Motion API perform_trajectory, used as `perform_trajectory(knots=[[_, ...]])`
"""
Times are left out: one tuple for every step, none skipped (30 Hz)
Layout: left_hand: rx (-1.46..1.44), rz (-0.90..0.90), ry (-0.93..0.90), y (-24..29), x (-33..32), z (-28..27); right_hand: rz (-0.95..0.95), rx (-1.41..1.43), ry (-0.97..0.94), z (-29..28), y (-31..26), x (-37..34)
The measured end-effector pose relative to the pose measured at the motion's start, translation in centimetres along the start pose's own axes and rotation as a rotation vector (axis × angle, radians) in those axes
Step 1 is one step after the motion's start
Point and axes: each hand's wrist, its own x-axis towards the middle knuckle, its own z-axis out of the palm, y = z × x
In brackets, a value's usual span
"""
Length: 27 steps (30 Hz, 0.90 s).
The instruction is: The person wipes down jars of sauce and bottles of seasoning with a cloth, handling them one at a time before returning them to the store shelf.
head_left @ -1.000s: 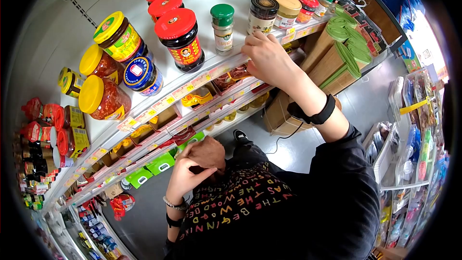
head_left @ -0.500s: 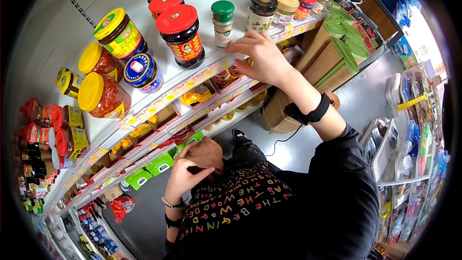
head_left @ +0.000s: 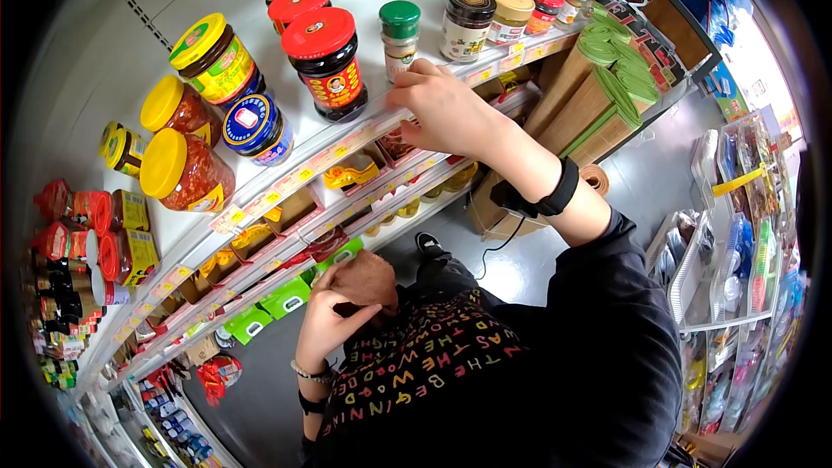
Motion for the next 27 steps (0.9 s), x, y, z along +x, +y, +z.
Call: perform_trajectory(knots=[[-0.019, -0.023, 0.005, 0.0, -0.1, 0.0, -0.006, 0.004, -0.002, 0.0, -0.1, 0.0], [-0.037, -0.045, 0.010, 0.0, -0.2, 0.0, -0.006, -0.020, -0.013, 0.0, -0.1, 0.0], [-0.038, -0.048, 0.016, -0.1, -0.3, 0.0, -0.006, -0.044, -0.025, 0.0, -0.2, 0.0], [-0.029, -0.040, 0.015, -0.3, -0.3, 0.0, -0.011, -0.041, -0.027, 0.1, -0.3, -0.1], [-0.019, -0.031, 0.013, -0.3, -0.4, 0.0, -0.014, -0.072, -0.020, 0.2, -0.4, -0.2], [-0.019, -0.034, 0.018, -0.3, -0.4, 0.0, -0.016, -0.102, -0.012, 0.2, -0.4, -0.3], [-0.024, -0.031, 0.020, -0.3, -0.5, 0.0, -0.020, -0.100, -0.013, 0.2, -0.5, -0.4], [-0.029, -0.027, 0.022, -0.3, -0.5, -0.1, -0.011, -0.118, -0.020, 0.2, -0.5, -0.5], [-0.029, -0.029, 0.025, -0.2, -0.5, -0.1, -0.003, -0.137, -0.026, 0.1, -0.6, -0.6], [-0.042, -0.031, 0.025, -0.1, -0.5, -0.2, -0.007, -0.135, -0.027, -0.2, -0.8, -0.6], [-0.054, -0.033, 0.025, -0.1, -0.6, -0.3, 0.025, -0.134, -0.060, -0.7, -1.2, -0.6], [-0.054, -0.036, 0.028, -0.2, -0.7, -0.3, 0.058, -0.132, -0.092, -1.0, -1.4, -0.6], [-0.053, -0.033, 0.034, -0.4, -0.8, -0.3, 0.055, -0.130, -0.093, -0.9, -1.3, -0.6], [-0.052, -0.030, 0.041, -0.5, -0.9, -0.3, 0.041, -0.159, -0.100, -0.9, -1.0, -0.4], [-0.053, -0.032, 0.044, -0.4, -1.0, -0.3, 0.026, -0.188, -0.107, -0.9, -0.8, -0.3], [-0.050, -0.037, 0.047, -0.3, -1.0, -0.4, 0.023, -0.188, -0.108, -0.9, -0.7, -0.2], [-0.046, -0.042, 0.051, -0.1, -1.0, -0.5, 0.024, -0.205, -0.127, -1.0, -0.6, -0.1], [-0.047, -0.043, 0.056, 0.1, -1.1, -0.7, 0.025, -0.221, -0.146, -1.2, -0.6, 0.0], [-0.053, -0.056, 0.058, 0.2, -1.1, -0.7, 0.043, -0.196, -0.175, -1.4, -0.7, 0.1], [-0.059, -0.068, 0.059, 0.3, -1.2, -0.8, 0.038, -0.195, -0.176, -1.4, -0.7, 0.1], [-0.061, -0.070, 0.064, 0.3, -1.3, -0.8, 0.043, -0.188, -0.164, -1.4, -0.6, 0.0], [-0.074, -0.073, 0.065, 0.2, -1.3, -0.9, 0.049, -0.180, -0.152, -1.4, -0.5, -0.1], [-0.088, -0.076, 0.066, 0.2, -1.4, -0.9, 0.067, -0.167, -0.179, -1.6, -0.5, 0.0], [-0.089, -0.077, 0.069, 0.1, -1.5, -1.0, 0.063, -0.166, -0.181, -1.8, -0.4, 0.0], [-0.082, -0.066, 0.075, 0.0, -1.6, -0.9, 0.091, -0.151, -0.185, -2.0, -0.3, 0.1], [-0.075, -0.053, 0.080, -0.1, -1.6, -0.9, 0.120, -0.136, -0.189, -2.3, -0.3, 0.1], [-0.077, -0.054, 0.082, -0.2, -1.7, -0.9, 0.146, -0.164, -0.248, -2.8, -0.3, 0.3]])
